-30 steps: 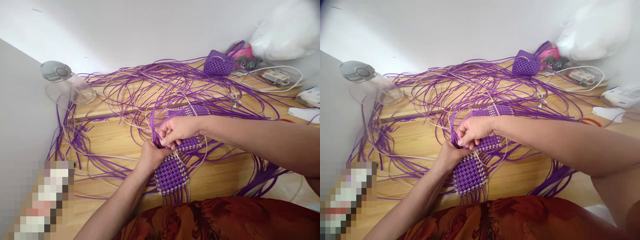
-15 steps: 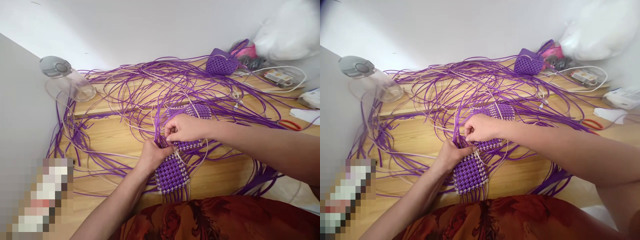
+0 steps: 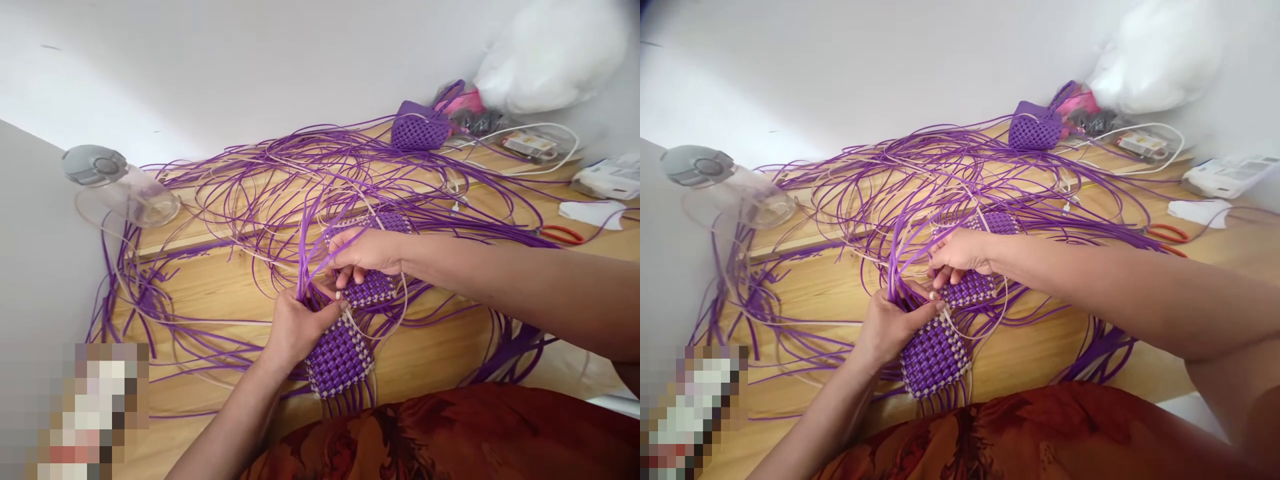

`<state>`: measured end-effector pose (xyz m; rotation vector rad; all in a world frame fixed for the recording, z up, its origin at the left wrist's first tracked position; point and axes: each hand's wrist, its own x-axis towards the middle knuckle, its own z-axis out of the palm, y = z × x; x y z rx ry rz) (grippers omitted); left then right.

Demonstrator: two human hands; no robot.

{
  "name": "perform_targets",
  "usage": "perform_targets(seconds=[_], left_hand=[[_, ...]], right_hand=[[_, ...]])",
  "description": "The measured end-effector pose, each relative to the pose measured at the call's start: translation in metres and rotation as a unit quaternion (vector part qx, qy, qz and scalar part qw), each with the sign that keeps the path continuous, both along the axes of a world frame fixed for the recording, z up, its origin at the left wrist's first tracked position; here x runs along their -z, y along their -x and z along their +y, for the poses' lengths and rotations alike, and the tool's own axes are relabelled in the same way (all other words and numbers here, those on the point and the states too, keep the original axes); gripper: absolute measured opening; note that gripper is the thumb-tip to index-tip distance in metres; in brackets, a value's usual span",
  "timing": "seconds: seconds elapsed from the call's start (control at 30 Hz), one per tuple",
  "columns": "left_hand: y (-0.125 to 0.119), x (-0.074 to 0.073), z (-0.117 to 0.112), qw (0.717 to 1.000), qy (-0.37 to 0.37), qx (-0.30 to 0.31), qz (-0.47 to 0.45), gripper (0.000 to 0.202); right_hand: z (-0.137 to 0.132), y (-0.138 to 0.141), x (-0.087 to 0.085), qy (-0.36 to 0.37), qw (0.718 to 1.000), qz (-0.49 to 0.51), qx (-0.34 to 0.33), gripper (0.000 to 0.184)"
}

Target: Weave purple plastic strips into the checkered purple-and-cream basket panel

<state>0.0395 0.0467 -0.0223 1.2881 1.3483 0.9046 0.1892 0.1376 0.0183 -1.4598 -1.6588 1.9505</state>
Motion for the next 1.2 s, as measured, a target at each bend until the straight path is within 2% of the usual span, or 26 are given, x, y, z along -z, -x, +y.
perform_targets(seconds=[0.2,0.33,0.4,0.53,0.7,0.87,0.93,1.0,1.2], left_hand=[[-0.004,0.003,-0.002,0.997,-0.071,-0.024,0.007,0.013],[-0.001,0.008,-0.001,0.989,-0.145,0.027,0.002,0.008],[0.0,0.01,0.001,0.986,-0.155,0.052,-0.016,0.007],[-0.001,0.011,0.002,0.987,-0.137,0.073,-0.031,0.008],[-0.005,0.004,0.0,0.991,-0.128,0.026,0.01,0.007],[-0.005,-0.004,-0.002,0.992,-0.062,-0.024,0.105,0.011],[-0.003,-0.005,-0.001,0.99,-0.035,-0.04,0.131,0.017],[-0.001,-0.005,0.001,0.991,-0.007,-0.03,0.133,0.02],[0.008,0.0,0.008,0.995,0.063,0.059,0.059,0.021]], right_hand=[[0.001,0.004,0.001,-0.004,1.0,0.022,0.007,0.01],[0.004,0.001,0.009,-0.011,0.998,0.056,0.01,0.011],[0.005,0.0,0.014,-0.01,0.998,0.061,0.006,0.011],[0.006,0.0,0.018,-0.009,0.998,0.063,0.009,0.013],[0.003,-0.001,0.015,-0.006,0.996,0.081,0.047,0.016],[-0.006,0.0,0.013,-0.007,0.99,0.091,0.111,0.017],[-0.009,0.0,0.013,-0.029,0.989,0.1,0.109,0.017],[-0.01,-0.002,0.013,-0.046,0.988,0.108,0.096,0.015],[-0.011,-0.007,0.013,-0.044,0.986,0.136,0.083,0.016]])
